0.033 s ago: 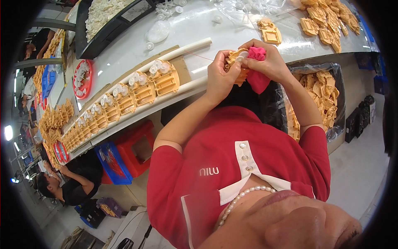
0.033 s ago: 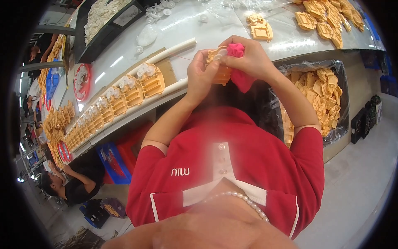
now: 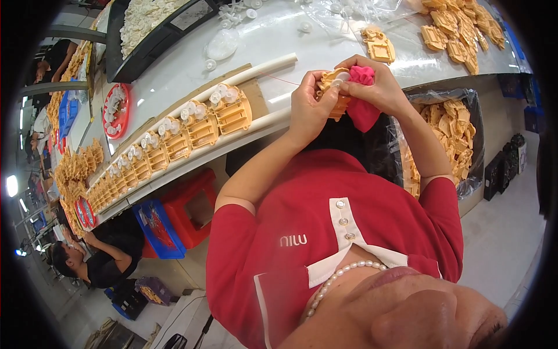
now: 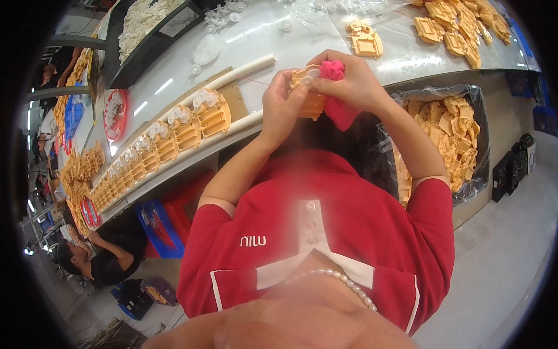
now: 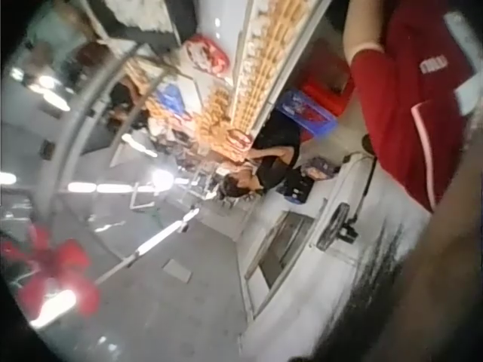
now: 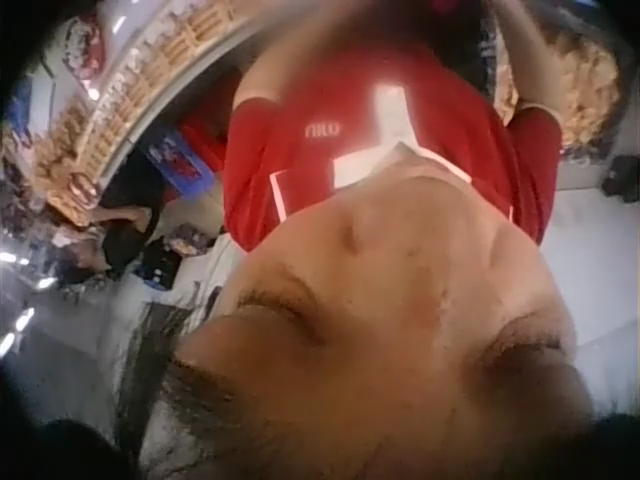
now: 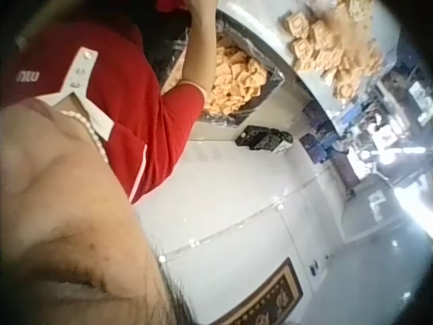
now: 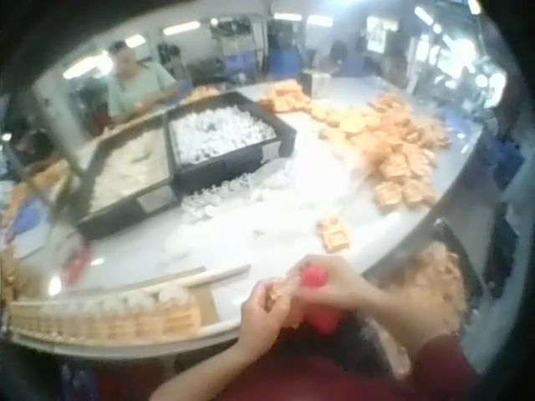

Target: The person assembles small plastic toy components by fitting the white small parts together by hand at a workshop bench.

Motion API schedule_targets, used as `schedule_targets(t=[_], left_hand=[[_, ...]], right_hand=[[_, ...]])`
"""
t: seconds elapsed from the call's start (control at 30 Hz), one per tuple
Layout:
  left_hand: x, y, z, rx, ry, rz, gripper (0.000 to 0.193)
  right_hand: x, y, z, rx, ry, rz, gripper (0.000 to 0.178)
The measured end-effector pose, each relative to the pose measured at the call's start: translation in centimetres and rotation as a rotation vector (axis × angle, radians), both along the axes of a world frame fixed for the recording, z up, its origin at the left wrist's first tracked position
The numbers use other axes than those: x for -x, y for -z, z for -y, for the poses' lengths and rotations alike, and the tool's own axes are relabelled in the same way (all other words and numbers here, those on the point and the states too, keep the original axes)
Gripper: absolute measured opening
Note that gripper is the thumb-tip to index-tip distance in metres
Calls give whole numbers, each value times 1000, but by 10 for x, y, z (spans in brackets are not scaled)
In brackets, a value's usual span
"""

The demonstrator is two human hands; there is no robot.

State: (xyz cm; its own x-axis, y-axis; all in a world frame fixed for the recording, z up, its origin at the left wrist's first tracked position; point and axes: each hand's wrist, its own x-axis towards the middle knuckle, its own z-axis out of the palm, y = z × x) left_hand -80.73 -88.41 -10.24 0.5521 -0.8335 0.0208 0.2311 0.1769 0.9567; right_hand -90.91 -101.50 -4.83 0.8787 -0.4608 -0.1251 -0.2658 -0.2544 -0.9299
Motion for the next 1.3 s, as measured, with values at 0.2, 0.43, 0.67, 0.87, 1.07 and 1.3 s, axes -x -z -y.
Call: schedule_targets(t=[0.2,0.43,0.67,0.87,1.07,1.3], left_hand=[[-4,-6,-2,17,73,-99,28],[-4,-11,-4,16,72,-63,28],[-1,2,-4,37,16,-31,26],[0,5,-1,53,-3,-96,24],[-15,2,0,1,162,-459,30],[-19,-3,-8,8,268,-253,38]], right_hand=[[2,-5,2,-83,5,6,28],[1,-2,1,4,-11,20,27],[-3,3,-5,74,7,35,25],[-5,5,-6,130,22,14,25],[-2,-3,6,-23,-2,-49,33],[-1,-9,2,713,-252,212,38]])
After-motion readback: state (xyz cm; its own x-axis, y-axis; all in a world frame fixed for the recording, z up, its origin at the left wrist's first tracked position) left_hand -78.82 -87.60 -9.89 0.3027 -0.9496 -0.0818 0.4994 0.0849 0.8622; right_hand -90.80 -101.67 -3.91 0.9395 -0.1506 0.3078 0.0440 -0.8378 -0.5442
